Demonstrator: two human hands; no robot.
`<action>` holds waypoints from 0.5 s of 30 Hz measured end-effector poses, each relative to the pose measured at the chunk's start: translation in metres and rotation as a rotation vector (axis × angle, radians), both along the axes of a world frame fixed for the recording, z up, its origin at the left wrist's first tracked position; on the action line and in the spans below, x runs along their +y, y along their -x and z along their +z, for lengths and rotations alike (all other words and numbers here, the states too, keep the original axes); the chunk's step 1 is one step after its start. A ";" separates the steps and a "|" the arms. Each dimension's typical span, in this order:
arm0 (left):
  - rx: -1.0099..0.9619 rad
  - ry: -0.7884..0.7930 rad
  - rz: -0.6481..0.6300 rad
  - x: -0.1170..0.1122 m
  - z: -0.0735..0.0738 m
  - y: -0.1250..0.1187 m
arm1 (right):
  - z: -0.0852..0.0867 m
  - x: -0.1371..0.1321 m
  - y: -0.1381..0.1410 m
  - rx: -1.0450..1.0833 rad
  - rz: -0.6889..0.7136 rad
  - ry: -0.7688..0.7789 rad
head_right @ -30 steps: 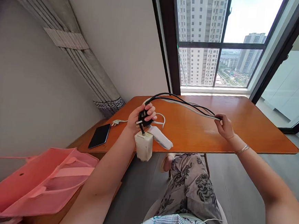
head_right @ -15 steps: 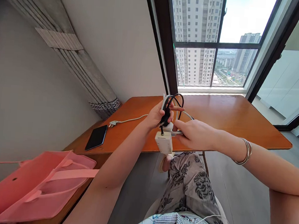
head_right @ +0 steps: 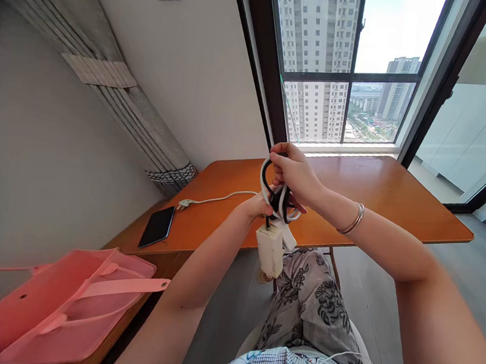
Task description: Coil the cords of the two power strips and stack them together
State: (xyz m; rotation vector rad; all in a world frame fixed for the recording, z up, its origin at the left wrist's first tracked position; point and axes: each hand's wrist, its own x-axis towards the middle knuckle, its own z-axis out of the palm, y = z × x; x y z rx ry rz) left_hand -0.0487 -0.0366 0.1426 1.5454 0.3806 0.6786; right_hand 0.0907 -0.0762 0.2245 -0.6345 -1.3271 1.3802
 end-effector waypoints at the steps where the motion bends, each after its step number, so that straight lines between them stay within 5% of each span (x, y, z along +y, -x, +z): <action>1: 0.065 -0.035 -0.030 -0.003 0.004 0.000 | 0.000 0.002 -0.001 -0.031 0.011 -0.032; 6: 0.194 -0.093 -0.142 -0.016 0.018 -0.001 | -0.001 0.025 -0.021 -0.296 0.125 -0.191; 9: 0.147 -0.066 -0.175 -0.014 0.013 0.001 | -0.013 0.039 -0.035 -0.408 0.144 -0.134; 12: 0.111 -0.067 -0.166 -0.009 0.007 0.003 | -0.031 0.042 -0.041 -0.406 0.098 -0.068; 15: 0.062 -0.067 -0.103 -0.008 0.005 0.005 | -0.045 0.037 -0.042 -0.399 -0.030 -0.168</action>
